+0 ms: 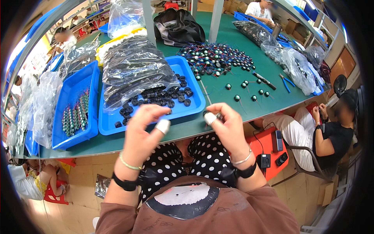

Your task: Assembling small green components and black spacers onto a wire or string at a manufacturing workstation.

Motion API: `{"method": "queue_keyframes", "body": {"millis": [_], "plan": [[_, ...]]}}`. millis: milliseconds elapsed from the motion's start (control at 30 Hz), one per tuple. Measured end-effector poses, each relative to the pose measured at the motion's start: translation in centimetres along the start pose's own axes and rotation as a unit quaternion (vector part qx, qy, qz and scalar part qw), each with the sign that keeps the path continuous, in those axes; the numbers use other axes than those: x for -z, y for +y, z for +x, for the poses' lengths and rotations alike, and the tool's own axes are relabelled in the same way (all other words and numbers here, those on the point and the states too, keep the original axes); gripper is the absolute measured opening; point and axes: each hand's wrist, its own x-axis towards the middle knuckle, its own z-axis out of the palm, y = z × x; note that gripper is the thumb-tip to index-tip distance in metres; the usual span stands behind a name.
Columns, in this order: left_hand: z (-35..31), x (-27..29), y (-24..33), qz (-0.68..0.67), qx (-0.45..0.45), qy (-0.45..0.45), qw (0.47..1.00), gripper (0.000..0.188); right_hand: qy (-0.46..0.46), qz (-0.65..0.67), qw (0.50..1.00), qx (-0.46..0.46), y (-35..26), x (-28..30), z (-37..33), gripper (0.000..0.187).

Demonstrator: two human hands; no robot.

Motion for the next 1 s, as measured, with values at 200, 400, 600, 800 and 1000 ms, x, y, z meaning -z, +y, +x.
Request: {"method": "queue_keyframes", "body": {"millis": [200,400,600,800,1000], "plan": [[-0.3,-1.2,0.5,-0.232,0.158,-0.111,0.953,0.032,-0.116,0.235,0.964,-0.039,0.0,-0.9,-0.8,0.022],[-1.6,-3.1,1.2,-0.315,0.123,-0.096,0.936,0.037,-0.108,0.136,0.977,0.127,-1.3,-2.1,-2.0,0.016],[-1.8,-3.1,0.3,-0.32,0.126,-0.096,0.934,0.035,-0.114,0.159,0.976,0.092,-0.4,-2.6,-2.2,0.017],[-1.4,-3.6,-0.5,-0.326,0.152,-0.064,0.931,0.034,-0.145,0.284,0.948,0.018,0.8,-2.4,-1.2,0.027],[-1.2,-2.3,-0.1,-0.244,0.14,-0.06,0.958,0.035,-0.19,0.236,0.95,-0.078,0.3,-1.7,0.2,0.023]]}}
